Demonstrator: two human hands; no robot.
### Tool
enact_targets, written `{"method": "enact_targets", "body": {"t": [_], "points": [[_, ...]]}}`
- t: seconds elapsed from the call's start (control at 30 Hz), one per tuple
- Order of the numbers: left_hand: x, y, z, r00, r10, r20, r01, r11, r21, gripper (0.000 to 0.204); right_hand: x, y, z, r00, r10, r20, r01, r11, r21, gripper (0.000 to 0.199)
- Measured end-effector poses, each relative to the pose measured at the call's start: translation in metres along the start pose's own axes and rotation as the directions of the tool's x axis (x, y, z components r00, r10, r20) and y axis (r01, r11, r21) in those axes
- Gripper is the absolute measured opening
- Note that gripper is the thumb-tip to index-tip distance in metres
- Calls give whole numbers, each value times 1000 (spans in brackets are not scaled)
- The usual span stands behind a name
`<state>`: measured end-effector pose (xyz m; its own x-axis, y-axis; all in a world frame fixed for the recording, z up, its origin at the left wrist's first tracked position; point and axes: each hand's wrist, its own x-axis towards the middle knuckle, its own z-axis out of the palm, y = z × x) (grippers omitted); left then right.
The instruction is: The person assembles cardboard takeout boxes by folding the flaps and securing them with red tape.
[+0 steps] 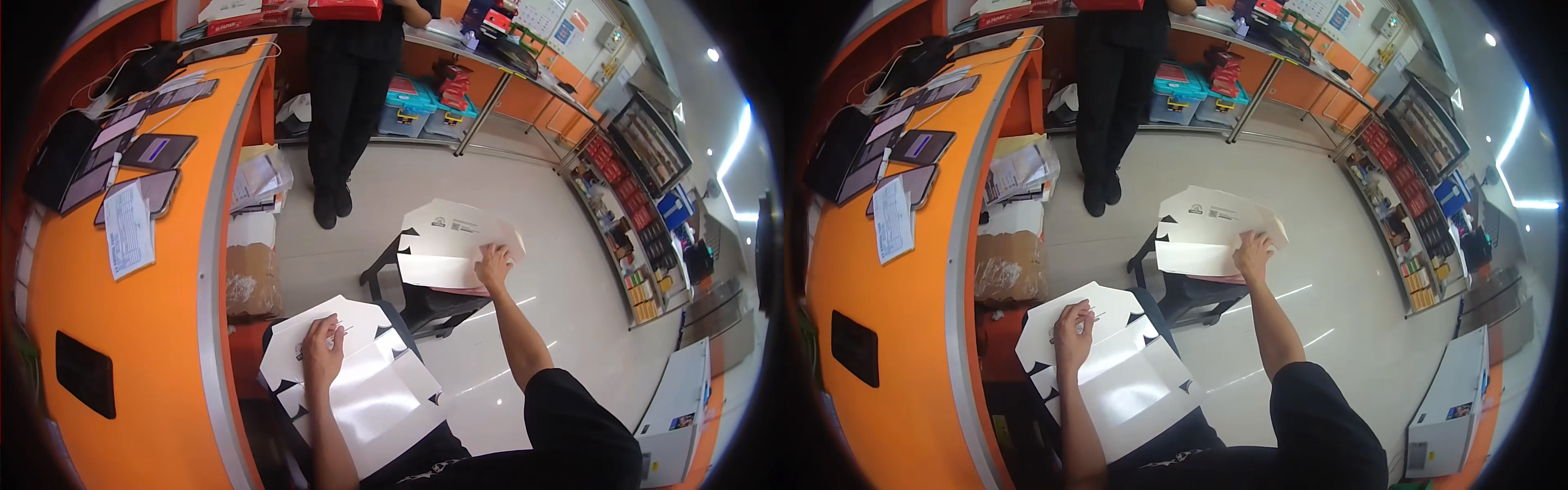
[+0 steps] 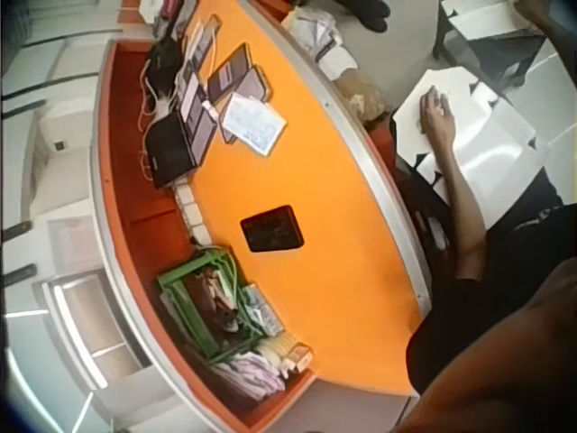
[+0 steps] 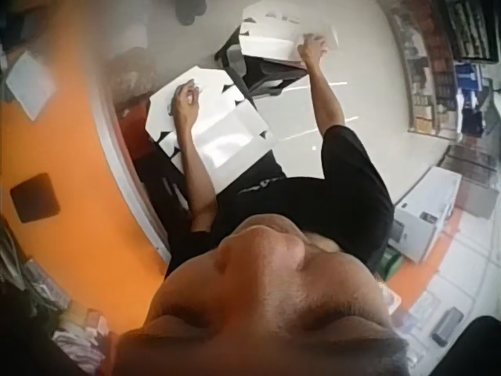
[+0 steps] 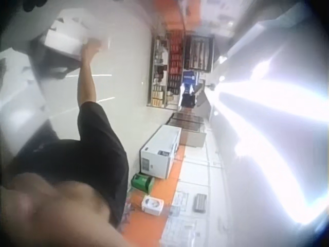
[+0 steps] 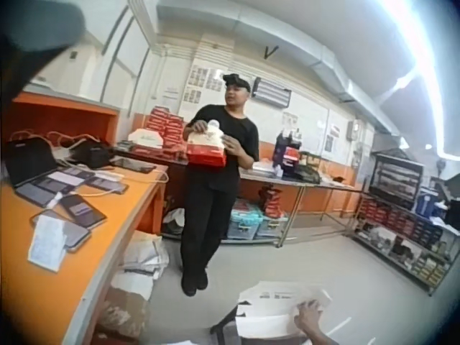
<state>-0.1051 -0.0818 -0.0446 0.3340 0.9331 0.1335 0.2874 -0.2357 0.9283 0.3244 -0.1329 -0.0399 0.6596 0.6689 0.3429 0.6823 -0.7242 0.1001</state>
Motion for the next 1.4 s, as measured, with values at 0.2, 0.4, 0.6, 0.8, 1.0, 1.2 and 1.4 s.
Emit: {"method": "enact_targets", "body": {"t": [0.2, 0.4, 0.6, 0.8, 1.0, 1.2, 1.4], "points": [[-2, 5, -2, 1000, -15, -5, 15, 1000, -10, 22, -17, 27, 17, 949, 291, 125, -303, 949, 88, 67], [1, 8, -3, 1000, -6, -9, 6, 1000, 12, 22, -14, 40, 26, 890, 326, 318, -414, 871, 266, 72], [3, 0, -1, 998, 41, -40, -40, 999, 31, 20, -7, 50, 29, 907, 255, 335, -356, 889, 289, 62], [0, -7, -6, 994, 49, -95, -49, 999, 7, 21, -86, -1, -41, 982, -33, -186, 153, 714, 683, 57], [-6, 12, -6, 999, 21, -44, -23, 999, -34, 22, -269, -66, -108, 838, -489, 242, 186, 673, 716, 68], [-18, 97, -34, 995, 91, -32, -95, 975, -200, 26, -249, -74, -145, 779, -525, 344, 165, 699, 695, 61], [-45, 153, -47, 949, 202, 242, -148, 963, -223, 36, -257, -69, -147, 815, -565, 129, 363, 671, 647, 62]]}}
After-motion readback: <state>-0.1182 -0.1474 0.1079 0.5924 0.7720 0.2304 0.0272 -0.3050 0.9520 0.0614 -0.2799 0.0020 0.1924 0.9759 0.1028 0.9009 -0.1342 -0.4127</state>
